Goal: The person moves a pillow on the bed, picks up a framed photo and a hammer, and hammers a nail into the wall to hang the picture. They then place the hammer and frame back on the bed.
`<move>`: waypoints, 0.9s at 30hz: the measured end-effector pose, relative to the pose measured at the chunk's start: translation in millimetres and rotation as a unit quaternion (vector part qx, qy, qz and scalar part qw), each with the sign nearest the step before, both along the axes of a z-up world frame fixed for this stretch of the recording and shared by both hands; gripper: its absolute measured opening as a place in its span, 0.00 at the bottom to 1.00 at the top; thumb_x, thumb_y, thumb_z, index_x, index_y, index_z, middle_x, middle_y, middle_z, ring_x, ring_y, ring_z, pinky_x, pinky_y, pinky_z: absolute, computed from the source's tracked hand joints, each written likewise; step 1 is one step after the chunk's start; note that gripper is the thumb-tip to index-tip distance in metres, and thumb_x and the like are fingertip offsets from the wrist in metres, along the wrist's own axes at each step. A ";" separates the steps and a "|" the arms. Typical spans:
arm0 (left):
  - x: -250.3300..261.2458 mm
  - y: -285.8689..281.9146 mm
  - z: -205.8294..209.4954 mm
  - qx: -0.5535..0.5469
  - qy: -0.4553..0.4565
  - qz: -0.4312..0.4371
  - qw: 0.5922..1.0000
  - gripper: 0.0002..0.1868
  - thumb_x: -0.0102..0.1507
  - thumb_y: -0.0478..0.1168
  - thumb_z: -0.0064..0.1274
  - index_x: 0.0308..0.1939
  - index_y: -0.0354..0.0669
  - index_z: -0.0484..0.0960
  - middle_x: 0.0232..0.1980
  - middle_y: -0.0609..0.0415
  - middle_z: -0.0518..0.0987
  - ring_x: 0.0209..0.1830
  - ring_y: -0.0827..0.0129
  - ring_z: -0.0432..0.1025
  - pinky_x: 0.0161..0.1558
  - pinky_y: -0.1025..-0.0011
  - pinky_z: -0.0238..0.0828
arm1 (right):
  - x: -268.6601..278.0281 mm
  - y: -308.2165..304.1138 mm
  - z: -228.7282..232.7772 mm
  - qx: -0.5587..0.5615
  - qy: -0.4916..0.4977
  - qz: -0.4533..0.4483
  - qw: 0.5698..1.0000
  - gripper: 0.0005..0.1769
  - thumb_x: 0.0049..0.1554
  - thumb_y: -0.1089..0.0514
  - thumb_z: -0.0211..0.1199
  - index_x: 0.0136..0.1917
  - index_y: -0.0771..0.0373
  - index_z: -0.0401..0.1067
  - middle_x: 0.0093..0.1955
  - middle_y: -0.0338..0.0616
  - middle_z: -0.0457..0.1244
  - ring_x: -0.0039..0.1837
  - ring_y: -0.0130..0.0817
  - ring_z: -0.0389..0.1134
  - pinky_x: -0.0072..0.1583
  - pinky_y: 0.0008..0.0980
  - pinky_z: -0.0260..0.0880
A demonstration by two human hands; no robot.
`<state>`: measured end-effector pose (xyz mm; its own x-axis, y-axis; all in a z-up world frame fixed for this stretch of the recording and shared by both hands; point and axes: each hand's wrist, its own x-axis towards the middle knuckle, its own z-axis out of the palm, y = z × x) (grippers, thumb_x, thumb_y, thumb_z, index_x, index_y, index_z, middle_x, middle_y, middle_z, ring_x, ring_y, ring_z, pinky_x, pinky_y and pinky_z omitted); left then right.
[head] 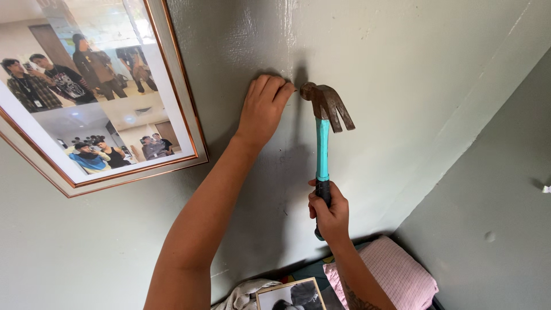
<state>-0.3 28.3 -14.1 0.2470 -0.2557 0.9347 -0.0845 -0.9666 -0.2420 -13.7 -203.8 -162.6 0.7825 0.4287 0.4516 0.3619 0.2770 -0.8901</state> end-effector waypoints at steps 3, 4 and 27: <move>0.7 0.4 -2.5 -0.015 0.006 -0.002 1.000 0.12 0.63 0.31 0.60 0.50 0.39 0.84 0.49 0.55 0.74 0.54 0.63 0.69 0.58 0.65 0.69 | 1.5 3.9 -2.0 0.007 -0.001 0.004 1.000 0.12 0.57 0.67 0.55 0.55 0.69 0.72 0.30 0.38 0.61 0.29 0.23 0.60 0.31 0.25 0.61; 1.0 1.1 -2.5 -0.021 0.009 -0.001 1.000 0.12 0.62 0.31 0.60 0.50 0.39 0.84 0.49 0.55 0.74 0.54 0.63 0.68 0.58 0.65 0.69 | 1.9 6.3 -2.4 0.013 0.002 0.008 1.000 0.12 0.57 0.67 0.55 0.55 0.70 0.72 0.30 0.38 0.61 0.29 0.23 0.60 0.32 0.24 0.61; 7.9 0.5 -5.7 -0.010 -0.036 -0.003 0.999 0.09 0.64 0.32 0.60 0.48 0.38 0.82 0.49 0.54 0.74 0.53 0.63 0.68 0.58 0.64 0.68 | 12.5 21.5 -23.3 0.002 -0.041 -0.031 0.999 0.14 0.56 0.68 0.53 0.55 0.71 0.71 0.30 0.39 0.62 0.28 0.23 0.61 0.31 0.24 0.61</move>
<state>7.6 28.8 -19.7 0.1780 -0.2385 0.9547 -0.0738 -0.9707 -0.2288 -1.2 -182.4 -185.8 0.7672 0.3788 0.5176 0.4508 0.2557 -0.8552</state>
